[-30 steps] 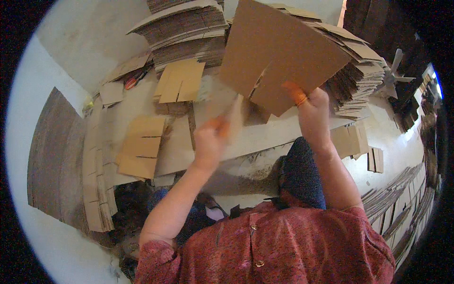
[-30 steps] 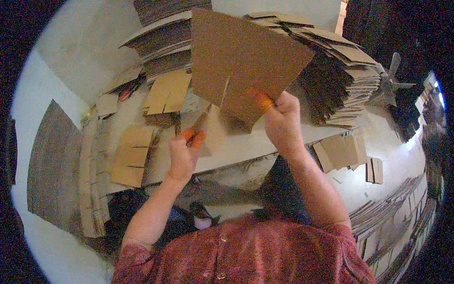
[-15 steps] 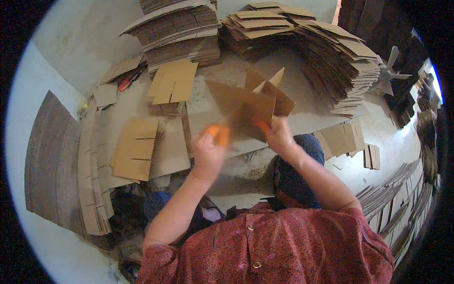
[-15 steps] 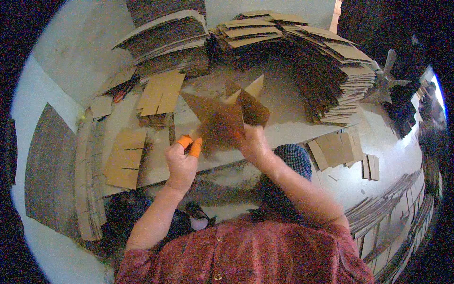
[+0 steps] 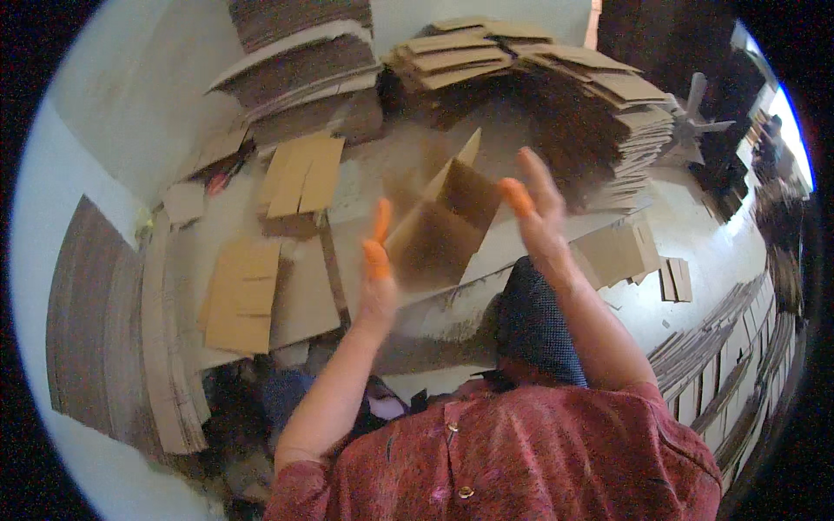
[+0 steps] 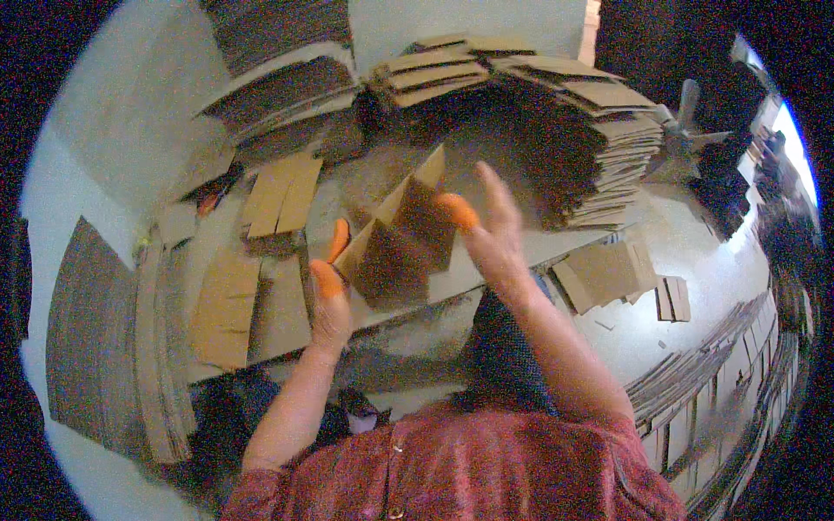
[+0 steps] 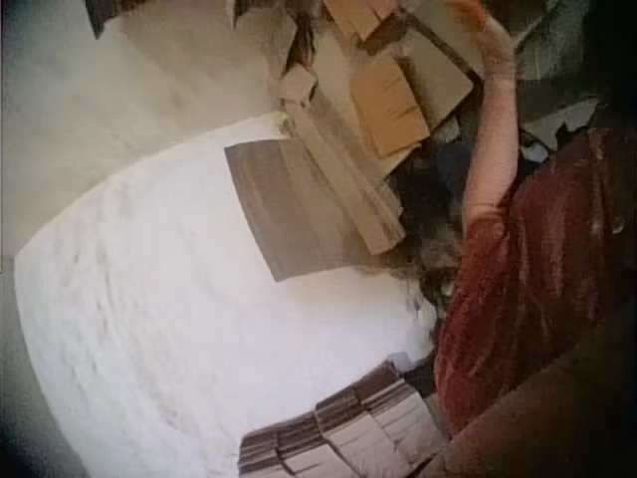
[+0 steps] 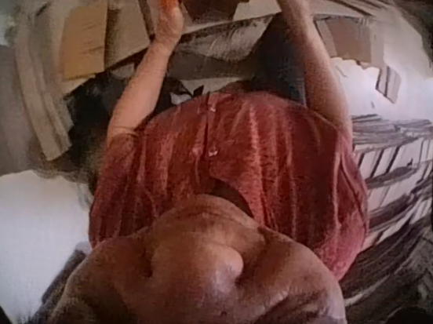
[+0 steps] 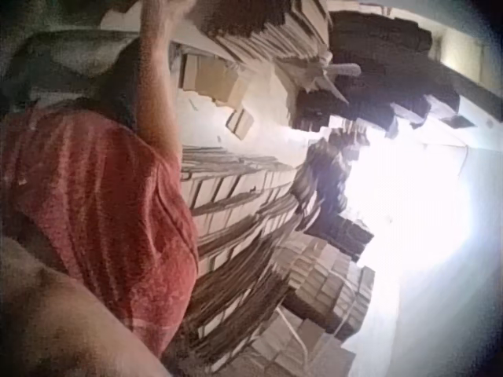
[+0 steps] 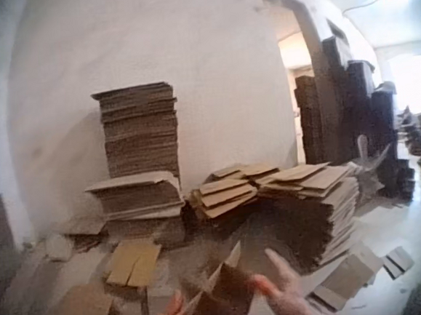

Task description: The person sits on the floor and repeatedly cuts rectangular cardboard pieces into smaller sections using orange-handled scissors. The person stacks the cut pieces on the table and continues the process with new pieces from a nearby pile.

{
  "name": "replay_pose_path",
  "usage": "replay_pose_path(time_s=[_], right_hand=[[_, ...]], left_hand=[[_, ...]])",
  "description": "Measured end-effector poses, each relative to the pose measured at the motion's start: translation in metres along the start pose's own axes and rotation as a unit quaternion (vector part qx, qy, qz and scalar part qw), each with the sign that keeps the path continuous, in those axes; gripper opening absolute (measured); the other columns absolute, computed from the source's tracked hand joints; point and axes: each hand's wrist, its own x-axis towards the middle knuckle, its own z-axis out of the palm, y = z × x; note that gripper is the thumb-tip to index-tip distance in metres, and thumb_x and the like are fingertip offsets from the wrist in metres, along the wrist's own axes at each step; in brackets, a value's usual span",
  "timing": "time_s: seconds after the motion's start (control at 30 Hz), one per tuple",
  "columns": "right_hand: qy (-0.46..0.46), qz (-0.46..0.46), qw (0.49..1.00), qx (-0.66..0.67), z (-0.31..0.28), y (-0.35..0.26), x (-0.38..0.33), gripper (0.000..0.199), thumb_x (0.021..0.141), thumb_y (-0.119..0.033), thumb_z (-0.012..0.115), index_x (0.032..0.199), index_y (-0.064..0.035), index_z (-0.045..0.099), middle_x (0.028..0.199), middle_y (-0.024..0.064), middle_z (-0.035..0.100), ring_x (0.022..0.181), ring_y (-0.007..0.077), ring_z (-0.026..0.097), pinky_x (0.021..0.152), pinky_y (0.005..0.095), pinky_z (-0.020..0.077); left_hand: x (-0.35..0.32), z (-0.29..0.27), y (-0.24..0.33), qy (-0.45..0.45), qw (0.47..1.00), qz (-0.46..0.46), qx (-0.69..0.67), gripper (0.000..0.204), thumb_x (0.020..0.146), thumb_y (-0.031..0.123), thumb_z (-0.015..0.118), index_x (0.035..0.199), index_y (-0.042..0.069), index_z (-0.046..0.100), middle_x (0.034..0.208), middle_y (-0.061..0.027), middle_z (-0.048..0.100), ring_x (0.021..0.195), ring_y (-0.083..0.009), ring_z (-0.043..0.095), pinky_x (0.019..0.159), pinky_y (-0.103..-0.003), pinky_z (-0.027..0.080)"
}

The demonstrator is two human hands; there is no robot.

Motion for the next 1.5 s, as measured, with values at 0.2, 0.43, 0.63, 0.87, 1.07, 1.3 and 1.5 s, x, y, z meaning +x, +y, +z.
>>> replay_pose_path(time_s=[0.2,0.43,0.63,0.87,1.07,1.3,1.5], right_hand=[[-0.402,0.270,0.836,0.259,0.000,-0.054,-0.014,0.037,0.083,-0.017,0.056,0.115,0.0006,0.052,0.101,0.0040,0.058,0.093,0.0110,0.051,0.078,0.0258,0.0437],[-0.091,-0.008,0.994,0.065,-0.023,-0.049,0.001,0.028,0.079,-0.001,0.052,0.106,0.0064,0.054,0.103,0.0167,0.062,0.094,0.0230,0.060,0.080,0.0320,0.0471],[-0.028,-0.219,0.972,-0.079,0.022,-0.071,0.115,0.046,0.075,0.010,0.045,0.121,0.0052,0.045,0.115,0.0252,0.052,0.108,0.0354,0.052,0.090,0.0350,0.0412],[-0.077,-0.195,0.864,-0.458,0.137,0.021,0.235,0.046,0.084,-0.011,0.048,0.126,0.0021,0.037,0.123,0.0204,0.048,0.112,0.0369,0.046,0.091,0.0473,0.0382],[-0.106,-0.236,0.932,-0.253,0.165,0.016,0.171,0.043,0.082,-0.036,0.059,0.105,0.0007,0.053,0.108,0.0183,0.055,0.100,0.0350,0.052,0.081,0.0430,0.0434],[-0.315,0.300,0.833,0.341,0.119,-0.024,0.031,0.032,0.088,-0.022,0.054,0.107,0.0040,0.055,0.103,0.0173,0.061,0.090,0.0285,0.061,0.074,0.0391,0.0505],[-0.211,0.412,0.795,0.393,0.090,-0.028,-0.033,0.021,0.086,-0.017,0.055,0.089,0.0019,0.062,0.085,0.0068,0.063,0.073,0.0157,0.061,0.059,0.0289,0.0492]], left_hand=[[0.001,0.047,-0.026,-0.196,0.969,0.061,-0.138,0.082,0.086,0.063,0.027,0.141,0.006,0.011,0.147,-0.0109,0.010,0.135,-0.0220,0.011,0.109,-0.036,0.012],[-0.007,0.015,-0.011,-0.043,0.993,0.063,0.085,0.070,0.087,0.040,0.049,0.139,0.003,0.021,0.143,-0.0154,0.023,0.133,-0.0249,0.020,0.107,-0.036,0.019],[0.024,-0.121,-0.033,0.068,0.859,0.004,0.508,0.055,0.078,0.010,0.062,0.128,0.000,0.040,0.137,-0.0183,0.033,0.127,-0.0330,0.030,0.105,-0.039,0.025],[0.088,-0.180,-0.045,0.026,0.736,0.050,0.674,0.060,0.077,0.014,0.064,0.130,0.003,0.038,0.136,-0.0172,0.035,0.126,-0.0339,0.031,0.103,-0.042,0.028],[0.114,-0.197,-0.072,-0.013,0.708,-0.010,0.706,0.047,0.077,0.010,0.059,0.122,0.003,0.047,0.125,-0.0144,0.049,0.110,-0.0305,0.049,0.088,-0.039,0.044],[0.050,-0.141,-0.033,0.000,0.787,0.288,0.546,0.036,0.070,0.001,0.054,0.105,-0.004,0.060,0.110,-0.0158,0.059,0.096,-0.0274,0.059,0.079,-0.035,0.050],[-0.042,-0.106,-0.024,-0.033,0.819,0.221,0.529,0.049,0.077,0.022,0.063,0.118,-0.002,0.050,0.122,-0.0181,0.051,0.114,-0.0334,0.048,0.096,-0.039,0.039]])
